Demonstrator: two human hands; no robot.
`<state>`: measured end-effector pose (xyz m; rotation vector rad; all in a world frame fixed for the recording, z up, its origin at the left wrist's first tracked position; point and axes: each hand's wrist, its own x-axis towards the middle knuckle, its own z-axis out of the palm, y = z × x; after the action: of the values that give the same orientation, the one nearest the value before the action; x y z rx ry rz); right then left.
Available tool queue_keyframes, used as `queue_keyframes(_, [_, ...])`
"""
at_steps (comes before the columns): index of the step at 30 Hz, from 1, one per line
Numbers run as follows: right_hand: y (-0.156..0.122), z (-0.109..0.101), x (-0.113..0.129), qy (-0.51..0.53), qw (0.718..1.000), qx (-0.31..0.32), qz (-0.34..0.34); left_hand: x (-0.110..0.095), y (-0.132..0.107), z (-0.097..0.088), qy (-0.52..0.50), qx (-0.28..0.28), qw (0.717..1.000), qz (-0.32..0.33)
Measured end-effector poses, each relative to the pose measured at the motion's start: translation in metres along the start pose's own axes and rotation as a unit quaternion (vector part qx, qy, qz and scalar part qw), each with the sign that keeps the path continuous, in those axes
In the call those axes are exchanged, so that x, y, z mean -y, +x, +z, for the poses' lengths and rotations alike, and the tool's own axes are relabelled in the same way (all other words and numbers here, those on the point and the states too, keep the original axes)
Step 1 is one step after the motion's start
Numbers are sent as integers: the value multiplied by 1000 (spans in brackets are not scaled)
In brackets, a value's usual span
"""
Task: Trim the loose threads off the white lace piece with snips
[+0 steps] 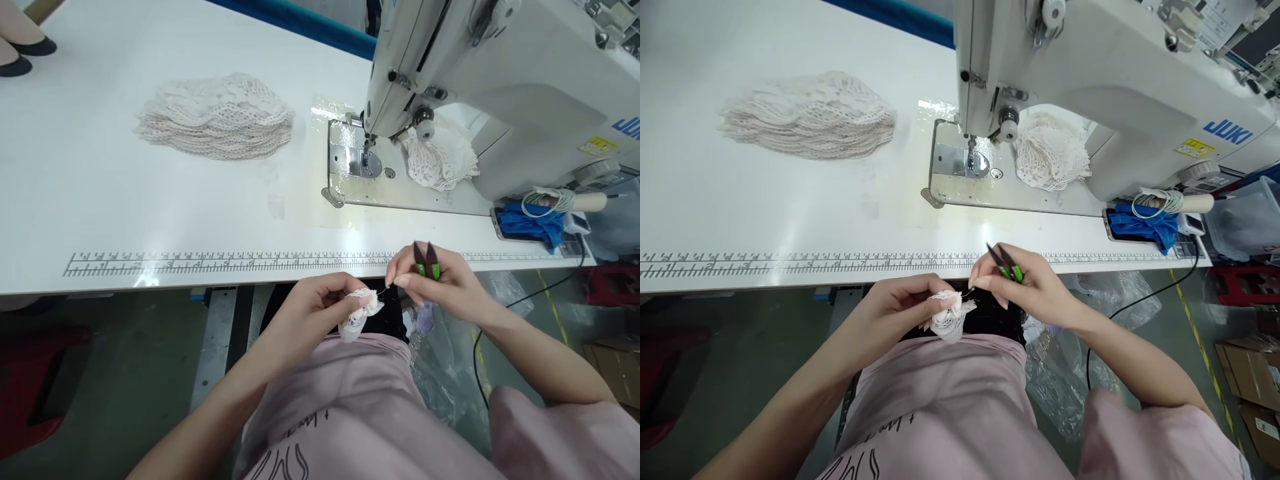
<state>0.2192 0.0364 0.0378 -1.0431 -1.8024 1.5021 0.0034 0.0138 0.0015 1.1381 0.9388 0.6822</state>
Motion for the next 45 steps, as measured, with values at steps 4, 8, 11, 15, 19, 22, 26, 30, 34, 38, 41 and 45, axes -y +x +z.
queue_keyframes(4, [-1,-3,0,-69,996,-55,4,0,2,-1,-37,-6,999,9])
queue_keyframes(8, [-8,-1,-1,-174,984,-25,-7,1,1,-2,-47,-39,998,18])
queue_keyframes(11, [-17,5,-1,-197,979,14,-45,2,-2,-1,-45,-91,994,41])
queue_keyframes(15, [-25,19,-2,-243,969,10,-49,2,-6,3,-14,-157,984,79])
queue_keyframes(19, [-24,28,-4,-283,958,-15,-45,2,-7,5,-4,-172,981,92])
queue_keyframes(22, [-22,31,-5,-287,957,-19,-46,3,-8,5,-2,-175,980,98])
queue_keyframes(26, [-21,32,-3,-285,957,-21,-46,4,-7,7,6,-179,979,98])
queue_keyframes(30, [-19,32,-3,-282,958,-24,-45,5,-7,9,6,-178,979,94])
queue_keyframes(34, [-18,32,-4,-273,960,-32,-58,5,-8,9,8,-185,980,74])
queue_keyframes(38, [-18,32,-3,-272,960,-35,-50,5,-9,9,21,-195,978,78])
queue_keyframes(41, [-18,33,-2,-273,961,-30,-44,4,-9,10,37,-197,976,84])
queue_keyframes(45, [-16,33,-3,-267,962,-33,-49,3,-10,11,46,-193,976,91])
